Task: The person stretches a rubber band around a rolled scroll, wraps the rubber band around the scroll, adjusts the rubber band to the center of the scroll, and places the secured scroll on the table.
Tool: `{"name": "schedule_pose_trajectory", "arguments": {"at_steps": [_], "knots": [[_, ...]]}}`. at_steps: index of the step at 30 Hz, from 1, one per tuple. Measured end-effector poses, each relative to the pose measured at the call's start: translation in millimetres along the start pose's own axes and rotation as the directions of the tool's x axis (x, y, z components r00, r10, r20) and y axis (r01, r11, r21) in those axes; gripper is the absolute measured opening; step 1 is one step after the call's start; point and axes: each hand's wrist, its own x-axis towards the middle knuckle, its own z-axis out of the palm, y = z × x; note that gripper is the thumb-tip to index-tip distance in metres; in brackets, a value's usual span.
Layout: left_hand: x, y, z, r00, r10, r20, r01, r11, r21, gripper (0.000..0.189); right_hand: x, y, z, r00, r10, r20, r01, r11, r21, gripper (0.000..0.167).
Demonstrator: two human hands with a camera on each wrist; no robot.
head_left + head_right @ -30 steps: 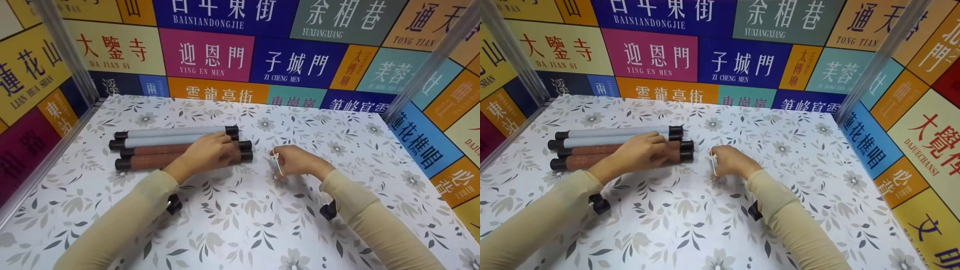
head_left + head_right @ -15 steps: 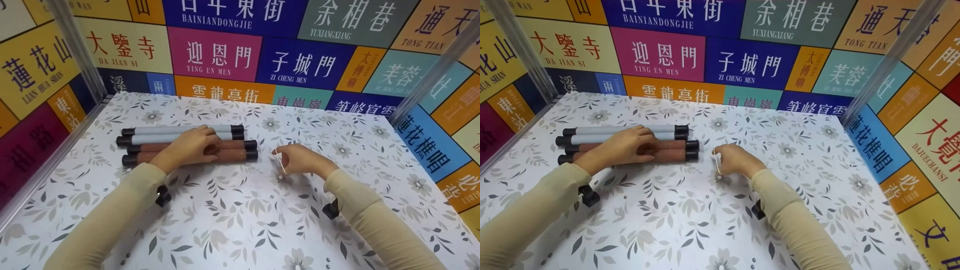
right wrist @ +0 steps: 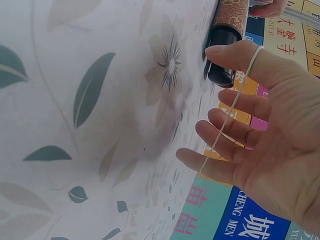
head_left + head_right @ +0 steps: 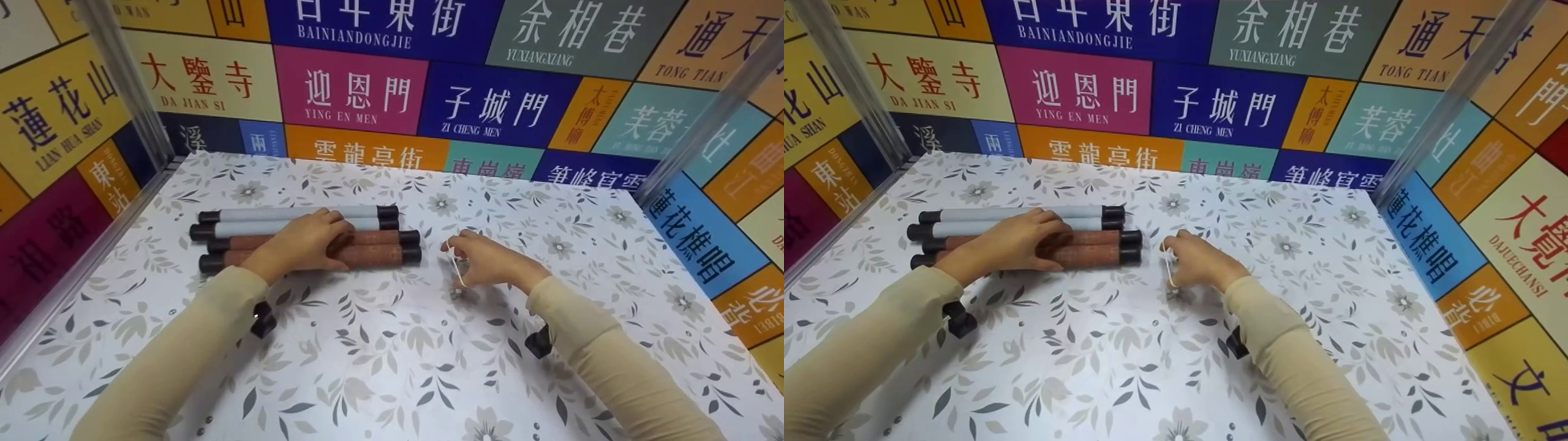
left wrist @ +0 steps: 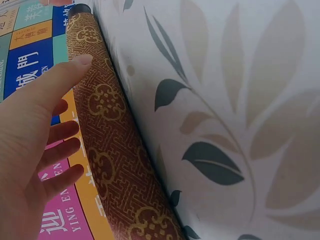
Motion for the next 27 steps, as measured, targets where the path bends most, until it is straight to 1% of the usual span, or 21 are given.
{"name": "schedule_pose_trajectory", "arguments": {"at_steps": [6, 12, 17, 21, 27], "knots": [[1.5, 0.1, 3.9, 1.0, -0.006, 0.011, 0.006, 1.0, 0.008, 0.069, 1.5, 2.2, 2.3, 1.0, -0.012, -0.005, 0.012, 1.0, 0.009, 0.069], [1.4, -0.5, 7.2, 0.999, -0.031, 0.028, 0.03, 0.999, 0.027, 0.073, 2.6, 2.0, 3.3, 1.0, -0.029, -0.002, 0.029, 1.0, 0.009, 0.067], [3.2, -0.8, 9.0, 0.999, -0.035, 0.022, 0.034, 0.998, 0.046, 0.076, 3.2, 2.3, 3.7, 1.0, -0.025, -0.005, 0.025, 1.0, 0.01, 0.065], [5.6, -1.0, 11.0, 0.999, -0.041, 0.016, 0.04, 0.998, 0.055, 0.075, 3.5, 2.5, 3.4, 1.0, -0.025, -0.007, 0.025, 1.0, 0.011, 0.064], [9.1, 0.5, 13.1, 0.998, -0.062, 0.026, 0.06, 0.996, 0.062, 0.075, 2.6, 3.9, 3.3, 1.0, -0.024, -0.002, 0.024, 1.0, 0.004, 0.063]]}}
